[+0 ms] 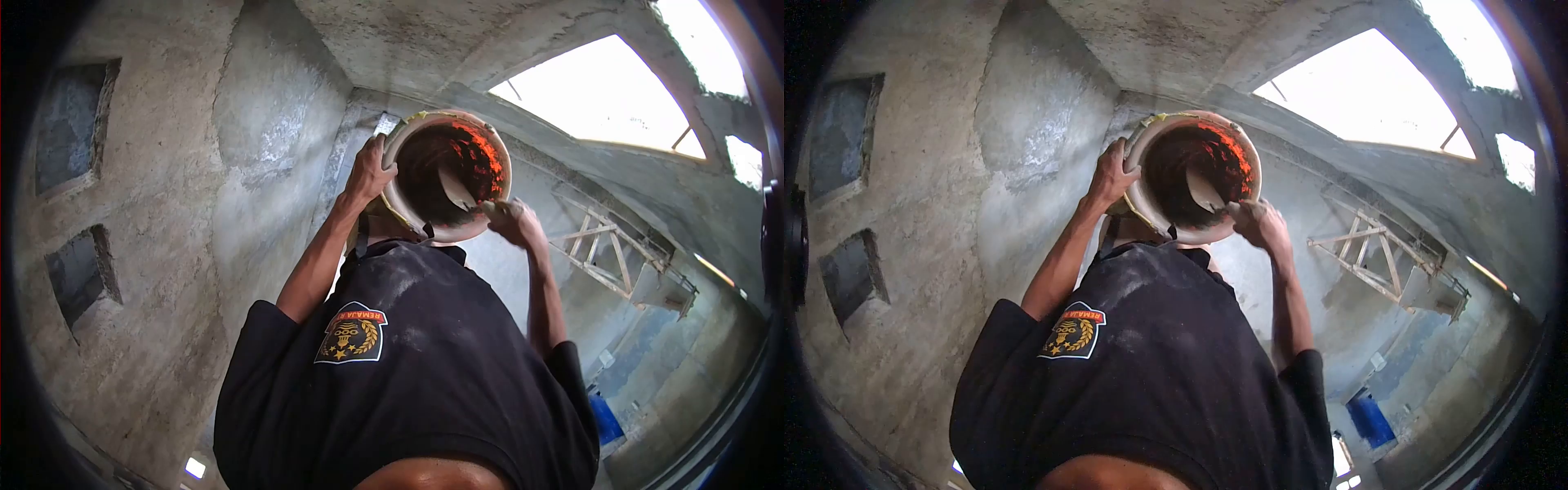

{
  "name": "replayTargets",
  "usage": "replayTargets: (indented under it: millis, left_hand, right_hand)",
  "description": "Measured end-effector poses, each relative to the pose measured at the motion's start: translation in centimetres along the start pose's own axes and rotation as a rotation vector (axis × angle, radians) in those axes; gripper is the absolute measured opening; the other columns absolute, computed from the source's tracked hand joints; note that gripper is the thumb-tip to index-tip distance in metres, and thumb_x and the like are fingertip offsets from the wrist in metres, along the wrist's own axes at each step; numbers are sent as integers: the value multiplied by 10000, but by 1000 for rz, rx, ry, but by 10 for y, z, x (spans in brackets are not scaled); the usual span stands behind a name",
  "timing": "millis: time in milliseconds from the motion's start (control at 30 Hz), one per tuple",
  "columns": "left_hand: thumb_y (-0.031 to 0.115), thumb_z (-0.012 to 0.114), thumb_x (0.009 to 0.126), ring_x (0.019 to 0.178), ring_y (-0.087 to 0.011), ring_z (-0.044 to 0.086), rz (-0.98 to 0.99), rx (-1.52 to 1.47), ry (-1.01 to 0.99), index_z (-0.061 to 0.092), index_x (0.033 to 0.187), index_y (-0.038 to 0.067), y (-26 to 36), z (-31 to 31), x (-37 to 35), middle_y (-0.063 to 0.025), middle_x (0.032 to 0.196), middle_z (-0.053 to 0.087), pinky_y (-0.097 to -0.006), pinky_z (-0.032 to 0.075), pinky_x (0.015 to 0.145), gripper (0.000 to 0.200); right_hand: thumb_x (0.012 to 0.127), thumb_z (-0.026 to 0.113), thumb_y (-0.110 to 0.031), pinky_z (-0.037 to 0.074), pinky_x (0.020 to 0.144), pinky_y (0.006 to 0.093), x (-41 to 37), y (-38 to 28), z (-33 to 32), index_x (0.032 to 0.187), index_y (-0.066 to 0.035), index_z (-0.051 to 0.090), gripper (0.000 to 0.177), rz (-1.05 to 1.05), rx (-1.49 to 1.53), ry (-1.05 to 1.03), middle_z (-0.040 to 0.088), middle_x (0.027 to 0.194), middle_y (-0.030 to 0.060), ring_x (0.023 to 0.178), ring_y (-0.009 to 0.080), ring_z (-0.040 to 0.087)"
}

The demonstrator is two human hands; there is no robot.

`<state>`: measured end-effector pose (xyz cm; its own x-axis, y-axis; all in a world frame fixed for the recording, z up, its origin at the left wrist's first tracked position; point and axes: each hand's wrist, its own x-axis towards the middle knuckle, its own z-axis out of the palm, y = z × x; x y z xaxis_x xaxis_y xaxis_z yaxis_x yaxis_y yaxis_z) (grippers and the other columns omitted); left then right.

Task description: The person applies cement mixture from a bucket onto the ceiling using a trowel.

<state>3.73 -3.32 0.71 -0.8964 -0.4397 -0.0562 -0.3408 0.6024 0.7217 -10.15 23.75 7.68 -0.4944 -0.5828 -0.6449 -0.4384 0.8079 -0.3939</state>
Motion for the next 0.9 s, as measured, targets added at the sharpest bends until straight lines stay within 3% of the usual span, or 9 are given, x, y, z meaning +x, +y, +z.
replayTargets:
  millis: [167,233,367,500,600,633,733,833,900]
  left_hand:
    - [78,602,674,962,-423,470,94,-48,96,369,1132,-57,-7,20,3,-281,1027,467,-437,404,819,531]
    - [90,602,695,931,-419,491,171,12,193,381,1121,-49,-3,26,4,-274,1009,484,-437,423,782,500]
    - [113,608,715,881,-415,515,79,-26,139,401,1096,-35,-3,24,11,-259,971,506,-434,444,729,457]
    - [137,615,728,842,-413,525,85,-55,101,421,1045,-17,-7,24,16,-242,930,519,-431,450,694,402]
    - [140,615,730,849,-410,522,111,-61,66,427,1013,-6,-4,25,19,-238,922,519,-429,447,702,370]
    - [142,614,731,851,-408,521,140,-63,57,429,1000,-1,-2,25,20,-235,918,519,-427,446,705,355]
    - [146,615,731,858,-403,520,203,-59,70,432,984,10,2,25,22,-230,913,521,-422,445,708,340]
    - [149,615,732,854,-404,523,207,-60,51,434,994,14,1,27,24,-227,913,525,-422,445,705,346]
    - [149,614,734,850,-404,526,211,-68,59,433,1000,18,2,28,24,-226,909,528,-423,447,704,347]
  right_hand:
    - [765,498,-221,472,706,429,37,-18,-2,1026,-163,563,276,-108,-170,-44,613,909,119,829,311,590]
    - [794,468,-211,484,703,439,58,-11,20,998,-146,569,236,-318,-245,81,617,836,130,833,335,592]
    - [782,473,-194,493,686,452,75,-5,44,981,-135,576,231,-214,-165,59,615,844,157,788,351,604]
    - [758,517,-223,501,693,439,64,1,70,929,-129,616,220,-184,-154,-144,616,862,188,785,346,613]
    - [752,532,-275,505,710,404,58,-3,52,948,-155,638,253,-209,-324,-318,625,913,133,839,290,615]
    - [754,518,-247,486,744,388,71,21,59,988,-201,606,254,-312,-397,-308,605,974,60,873,265,592]
    - [728,539,-225,482,740,398,55,-13,9,985,-189,604,268,-353,-496,-309,593,978,62,869,255,588]
    - [716,542,-188,483,725,400,58,-15,9,972,-165,599,263,-185,-304,-121,591,952,71,868,271,583]
    - [730,528,-166,489,656,416,72,-12,21,1010,-111,559,288,-259,-268,0,591,852,164,793,293,606]
